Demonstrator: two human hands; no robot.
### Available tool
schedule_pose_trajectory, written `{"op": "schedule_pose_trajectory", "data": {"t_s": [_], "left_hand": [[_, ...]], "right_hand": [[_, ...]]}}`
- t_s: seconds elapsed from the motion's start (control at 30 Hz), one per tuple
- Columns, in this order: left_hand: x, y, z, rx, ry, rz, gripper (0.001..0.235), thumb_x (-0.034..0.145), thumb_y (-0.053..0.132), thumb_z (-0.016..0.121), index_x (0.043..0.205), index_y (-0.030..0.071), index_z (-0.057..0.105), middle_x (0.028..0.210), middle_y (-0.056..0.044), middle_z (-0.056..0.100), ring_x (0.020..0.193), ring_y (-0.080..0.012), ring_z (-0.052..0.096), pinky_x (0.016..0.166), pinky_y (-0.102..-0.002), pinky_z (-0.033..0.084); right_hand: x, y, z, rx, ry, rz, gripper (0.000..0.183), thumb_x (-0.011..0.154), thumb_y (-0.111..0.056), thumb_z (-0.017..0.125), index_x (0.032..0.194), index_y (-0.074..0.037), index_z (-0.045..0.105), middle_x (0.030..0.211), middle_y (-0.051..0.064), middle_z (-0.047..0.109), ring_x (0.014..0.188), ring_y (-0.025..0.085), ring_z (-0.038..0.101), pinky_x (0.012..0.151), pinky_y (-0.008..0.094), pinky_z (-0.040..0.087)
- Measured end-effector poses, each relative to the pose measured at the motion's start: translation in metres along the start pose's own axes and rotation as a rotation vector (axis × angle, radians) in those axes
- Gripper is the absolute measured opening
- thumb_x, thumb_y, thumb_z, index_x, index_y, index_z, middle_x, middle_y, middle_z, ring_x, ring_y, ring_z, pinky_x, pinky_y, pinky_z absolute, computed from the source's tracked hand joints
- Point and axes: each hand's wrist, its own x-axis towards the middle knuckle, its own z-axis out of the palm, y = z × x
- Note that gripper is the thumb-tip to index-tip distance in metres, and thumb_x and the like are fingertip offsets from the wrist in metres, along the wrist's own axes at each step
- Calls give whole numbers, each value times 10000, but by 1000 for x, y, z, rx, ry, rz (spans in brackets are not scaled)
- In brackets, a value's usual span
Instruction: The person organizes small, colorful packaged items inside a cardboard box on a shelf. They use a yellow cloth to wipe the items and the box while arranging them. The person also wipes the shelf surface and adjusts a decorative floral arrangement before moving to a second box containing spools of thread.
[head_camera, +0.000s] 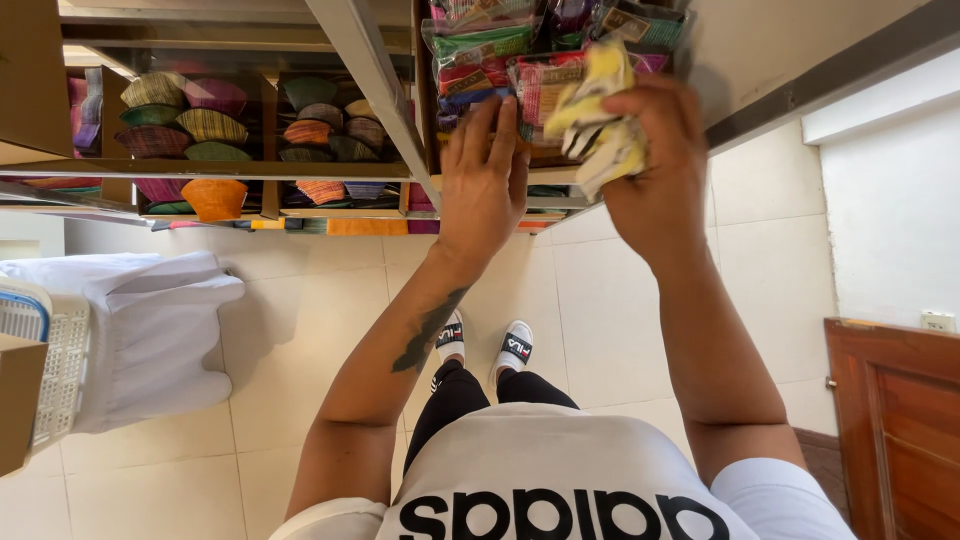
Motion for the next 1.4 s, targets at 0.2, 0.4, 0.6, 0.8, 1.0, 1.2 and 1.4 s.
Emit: {"op": "schedule_pose_trajectory", "data": {"t_s": [0.2, 0.4, 0.6, 0.8, 1.0, 1.2, 1.4], "left_hand": [[-15, -3, -9, 120, -72, 17, 580, 941, 169, 761, 1448, 17, 523, 1496, -174, 516, 1439, -373, 471, 1188, -540, 366], [-31, -18, -17, -51, -8, 41, 583, 984, 148, 777, 1466, 4, 483, 1515, -202, 494, 1465, -386, 437, 1241, -484, 414], [-65, -56, -35, -182, 187, 59, 445, 901, 59, 730, 1329, -14, 631, 1320, -235, 610, 1241, -444, 621, 1062, -490, 510], [-93, -109, -95, -299, 183, -225, 231, 902, 29, 685, 1111, 123, 706, 1028, -49, 705, 985, -309, 731, 838, -379, 582], [-89, -178, -133, -468, 317, -437, 319, 910, -33, 663, 1158, 153, 733, 1051, -69, 760, 999, -296, 745, 835, -370, 591], [-62, -218, -183, 111, 315, -413, 560, 880, -75, 610, 1347, 234, 614, 1406, -44, 531, 1360, -344, 474, 1012, -443, 436], [-57, -271, -129, 250, -378, -290, 751, 1024, 245, 647, 1661, 197, 251, 1718, -155, 184, 1589, -391, 72, 1262, -604, 129]], "right_hand": [[-18, 34, 31, -238, -333, 11, 815, 701, 177, 670, 1482, -37, 577, 1604, 241, 336, 1446, 429, 463, 1083, 421, 502], [-21, -27, 41, -58, -117, -113, 660, 696, 224, 501, 1314, 49, 654, 1535, 168, 448, 1460, 379, 454, 1198, 429, 451], [-52, -54, 104, 124, -11, -334, 564, 811, 165, 523, 1321, -20, 676, 1475, 215, 427, 1391, 477, 464, 1152, 546, 452], [-31, -101, 155, 265, -189, -330, 581, 882, 167, 467, 1382, -70, 644, 1513, 161, 422, 1423, 418, 464, 1179, 498, 434], [8, -98, 229, 353, -285, -169, 376, 913, 8, 751, 1249, -158, 713, 1417, 187, 539, 1307, 452, 565, 1111, 515, 446], [57, -110, 270, 99, -305, -207, 457, 804, 251, 649, 1154, -32, 723, 1527, 252, 430, 1425, 545, 332, 1166, 644, 283], [45, -93, 324, -205, -880, -21, 707, 928, 36, 560, 1602, -14, 352, 1678, 290, 148, 1515, 511, -39, 1215, 663, 159]]}}
